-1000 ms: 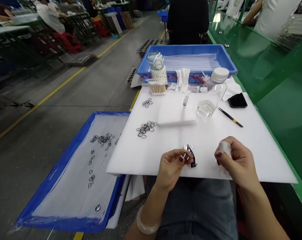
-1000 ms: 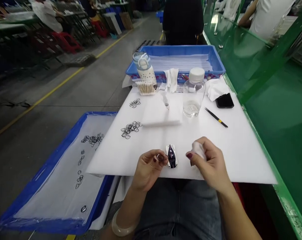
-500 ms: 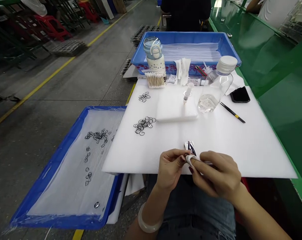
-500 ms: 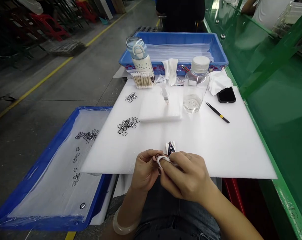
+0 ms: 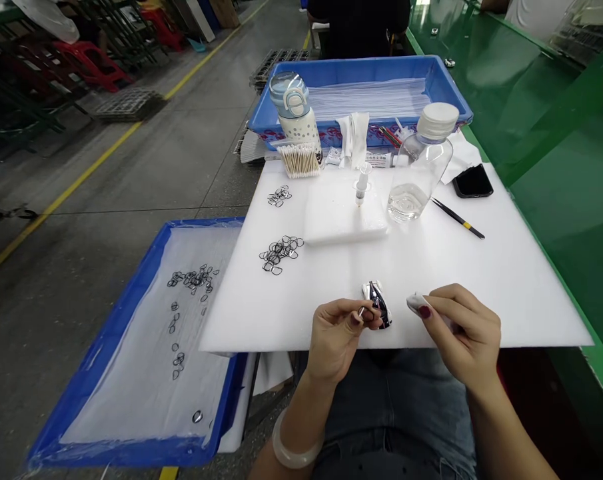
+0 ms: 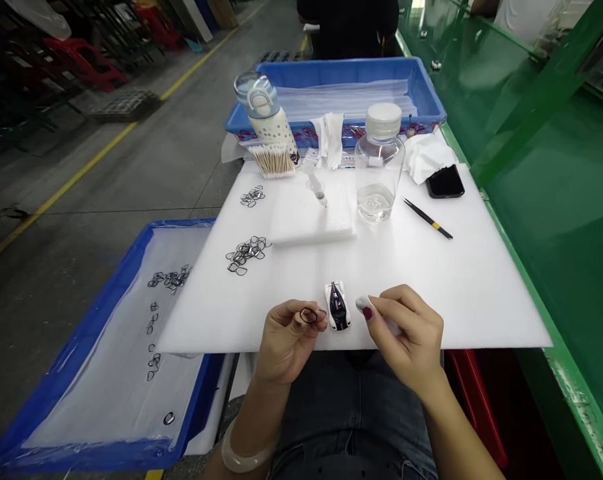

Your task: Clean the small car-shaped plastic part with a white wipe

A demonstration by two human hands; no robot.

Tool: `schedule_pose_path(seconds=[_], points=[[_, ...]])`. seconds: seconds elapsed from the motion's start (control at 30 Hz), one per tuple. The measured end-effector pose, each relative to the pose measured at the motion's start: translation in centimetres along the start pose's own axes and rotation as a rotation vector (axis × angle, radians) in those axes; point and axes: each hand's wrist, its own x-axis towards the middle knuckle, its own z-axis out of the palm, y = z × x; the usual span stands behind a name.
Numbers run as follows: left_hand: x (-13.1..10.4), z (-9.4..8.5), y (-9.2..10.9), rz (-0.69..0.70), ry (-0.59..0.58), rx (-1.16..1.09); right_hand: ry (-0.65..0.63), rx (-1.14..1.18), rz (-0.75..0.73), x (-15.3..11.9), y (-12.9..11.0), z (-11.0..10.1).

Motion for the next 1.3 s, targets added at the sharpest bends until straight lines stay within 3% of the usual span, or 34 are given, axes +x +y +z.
schedule_pose_path(seconds=[0.2,0.37,0.5,0.63,0.8,0.87,1.0,1.2,1.3], points=[[0.0,0.3,0.1,-0.003,0.031,0.02,-0.061,0.055,-0.143,0.7,-1.6,1.6],[-0.1,0.4,0.2,0.01,0.042,0.038,-0.092,-0.133,-0.252,1.2,-2.6,3.0],[-0.1,0.5,0.1,0.021,0.052,0.044,-0.193,-0.209,-0.319,1.8,-2.9,1.9],[-0.1,0.5,0.0,0.018,0.039,0.046,-0.312,-0.262,-0.33,2.7,-2.7,-1.1],[-0.1,0.3,0.1,0.008,0.016,0.063,0.011,-0.286,-0.163,2.6,-1.0,-3.9],[-0.2,0.2,0.2,0.011,0.013,0.074,0.031,-0.252,-0.14,2.1,-0.2,-4.1],[-0.2,0.1,0.2,0.024,-0.002,0.076,-0.021,-0.192,-0.098,1.0,0.3,-3.2],[-0.1,0.4,0.1,0.052,0.026,0.105,-0.122,-0.01,-0.139,0.8,-1.4,-0.4],[-0.1,0.4,0.2,0.077,0.026,0.105,-0.11,0.022,-0.157,0.9,-1.9,0.4]])
